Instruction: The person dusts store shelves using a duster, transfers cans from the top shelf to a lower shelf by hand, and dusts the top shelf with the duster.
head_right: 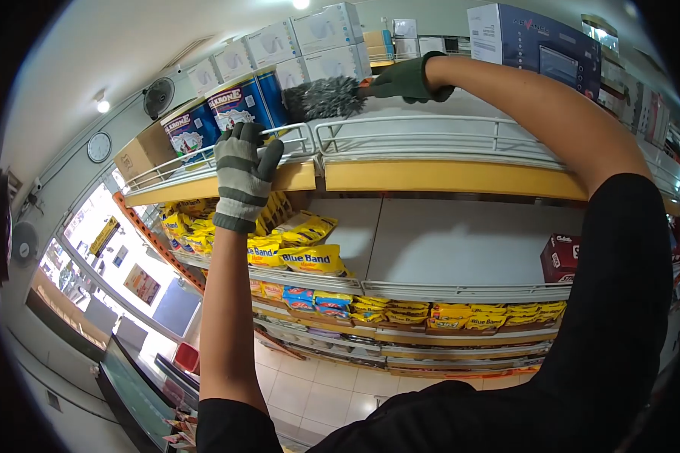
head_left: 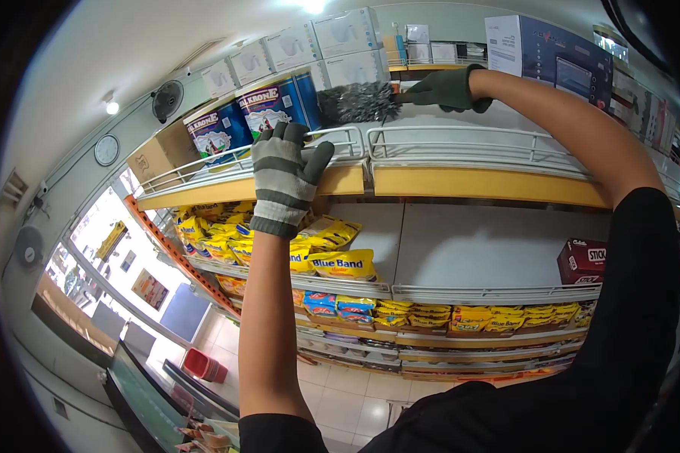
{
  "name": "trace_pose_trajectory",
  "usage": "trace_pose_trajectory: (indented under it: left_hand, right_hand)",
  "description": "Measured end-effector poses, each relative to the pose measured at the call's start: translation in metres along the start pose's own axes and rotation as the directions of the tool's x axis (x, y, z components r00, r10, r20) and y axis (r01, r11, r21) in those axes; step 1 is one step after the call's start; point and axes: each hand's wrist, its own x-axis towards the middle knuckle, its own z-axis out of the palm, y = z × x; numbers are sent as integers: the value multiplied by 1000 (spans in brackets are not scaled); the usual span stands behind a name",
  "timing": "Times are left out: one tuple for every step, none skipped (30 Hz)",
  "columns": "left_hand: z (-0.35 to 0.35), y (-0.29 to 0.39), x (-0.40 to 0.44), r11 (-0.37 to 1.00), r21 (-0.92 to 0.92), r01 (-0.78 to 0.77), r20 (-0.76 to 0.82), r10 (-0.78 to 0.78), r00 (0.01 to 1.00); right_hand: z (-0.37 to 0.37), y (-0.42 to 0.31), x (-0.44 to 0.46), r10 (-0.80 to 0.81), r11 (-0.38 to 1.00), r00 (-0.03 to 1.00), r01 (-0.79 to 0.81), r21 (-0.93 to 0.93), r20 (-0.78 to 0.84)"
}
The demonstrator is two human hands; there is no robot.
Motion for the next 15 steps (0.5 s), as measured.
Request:
trace_pose_trajectory:
  left_hand:
    - [0,0,-1,1000,9,5,1,-5,1000]
    - [1,-1,-1,1000,10,3,7,-3,1000]
    - [3,-2,0,1000,2,13,-5,-13,1000]
    - [4,-3,0,1000,-8,24,-19,-25,1000]
    - [4,-2,-1,1000,-11,23,-16,-23,1000]
    - [4,-1,0,1000,6,29,-10,-29,1000]
    - [4,-1,0,999,23,35,-9,-35,999]
    - [4,0,1,999,22,33,-14,-33,999]
    - [4,1,1,999,17,30,-21,-29,999]
    - [4,1,1,1000,14,25,-28,-24,999]
    - [3,2,1,1000,2,22,-30,-21,999]
    - [3,2,2,999,31,17,-35,-16,999]
    - [3,0,1,999,21,37,-10,-37,999]
    - [1,2,1,998,17,65,17,-66,998]
    - [0,3,0,998,7,61,0,-61,998]
  right_hand:
    - [6,27,22,-184,977,983,180,-119,-24]
    - [9,43,36,-297,915,955,285,-285,-1]
    - [11,58,50,-408,810,913,373,-452,22]
    - [15,73,64,-512,676,858,434,-596,44]
    - [16,70,72,-357,813,934,305,-496,-9]
    - [17,73,74,-442,761,897,361,-539,-23]
    - [18,76,75,-523,701,851,406,-586,-36]
    - [19,76,74,-600,636,799,439,-634,-49]
    - [17,70,74,-433,785,901,358,-505,-33]
    - [16,72,76,-388,827,921,337,-450,-24]
    - [16,77,80,-343,865,939,310,-395,-14]
    - [17,83,86,-297,899,955,278,-340,-4]
    - [18,91,90,-365,910,926,333,-247,-97]
    - [18,90,95,-414,901,900,383,-203,-138]
    - [18,88,100,-460,885,870,435,-164,-179]
